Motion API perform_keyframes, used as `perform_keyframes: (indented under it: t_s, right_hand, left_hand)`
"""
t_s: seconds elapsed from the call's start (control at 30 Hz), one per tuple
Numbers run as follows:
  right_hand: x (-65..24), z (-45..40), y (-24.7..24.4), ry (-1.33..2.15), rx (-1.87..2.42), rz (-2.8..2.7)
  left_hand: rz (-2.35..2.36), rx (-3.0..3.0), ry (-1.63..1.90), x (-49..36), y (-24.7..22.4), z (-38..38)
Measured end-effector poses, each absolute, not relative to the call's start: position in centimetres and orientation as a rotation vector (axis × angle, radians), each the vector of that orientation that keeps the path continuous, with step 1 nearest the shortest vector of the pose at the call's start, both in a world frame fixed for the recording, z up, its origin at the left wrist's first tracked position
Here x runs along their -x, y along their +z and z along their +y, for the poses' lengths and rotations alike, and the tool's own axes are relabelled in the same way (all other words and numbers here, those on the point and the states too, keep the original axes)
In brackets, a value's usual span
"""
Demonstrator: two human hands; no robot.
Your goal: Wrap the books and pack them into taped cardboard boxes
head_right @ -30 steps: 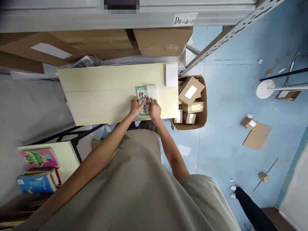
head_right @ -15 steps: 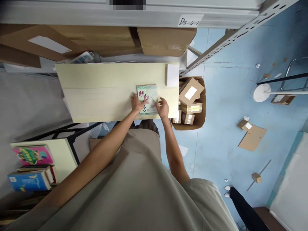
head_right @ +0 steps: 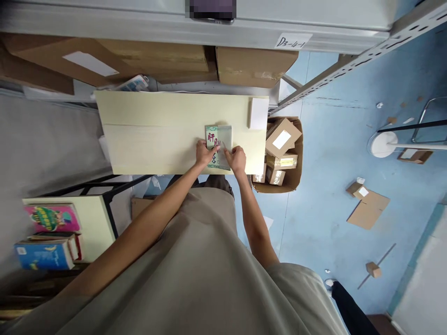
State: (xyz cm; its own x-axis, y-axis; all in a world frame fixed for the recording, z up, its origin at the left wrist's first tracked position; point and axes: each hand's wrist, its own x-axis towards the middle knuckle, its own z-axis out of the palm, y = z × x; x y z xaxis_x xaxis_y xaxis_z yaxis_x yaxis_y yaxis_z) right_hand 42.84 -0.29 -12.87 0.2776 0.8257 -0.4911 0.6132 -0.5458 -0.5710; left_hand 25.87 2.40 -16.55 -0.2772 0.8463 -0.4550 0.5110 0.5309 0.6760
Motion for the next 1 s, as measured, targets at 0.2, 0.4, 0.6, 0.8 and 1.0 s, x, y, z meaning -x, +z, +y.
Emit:
perform_keyframes:
  t_s: [0.2, 0.4, 0.6, 0.8, 1.0]
  right_hand:
    - [-38.1, -0.5, -9.2, 1.031, 2.253, -1.480]
    - [-36.3, 1.6, -6.0, 1.323, 2.036, -1.781]
    - [-37.2, 9.2, -4.7, 1.110, 1.405, -2.369]
    - [-36.0, 16.8, -6.9, 1.269, 0.965, -2.866]
    - [-33.8, 20.4, -8.3, 1.527, 1.113, -3.046]
  left_hand:
    - [1.575, -1.331, 0.687, -23.4, -13.3, 0.1]
    - [1.390, -1.152, 0.768, -20.5, -9.8, -4.1]
    - [1.431, -1.135, 0.787, -20.4, -9.1, -5.0]
    - [1.515, -1.161, 0.742, -20.3, -9.1, -5.4]
    - [1.545, -0.960, 0.691, -18.7, -10.1, -7.1]
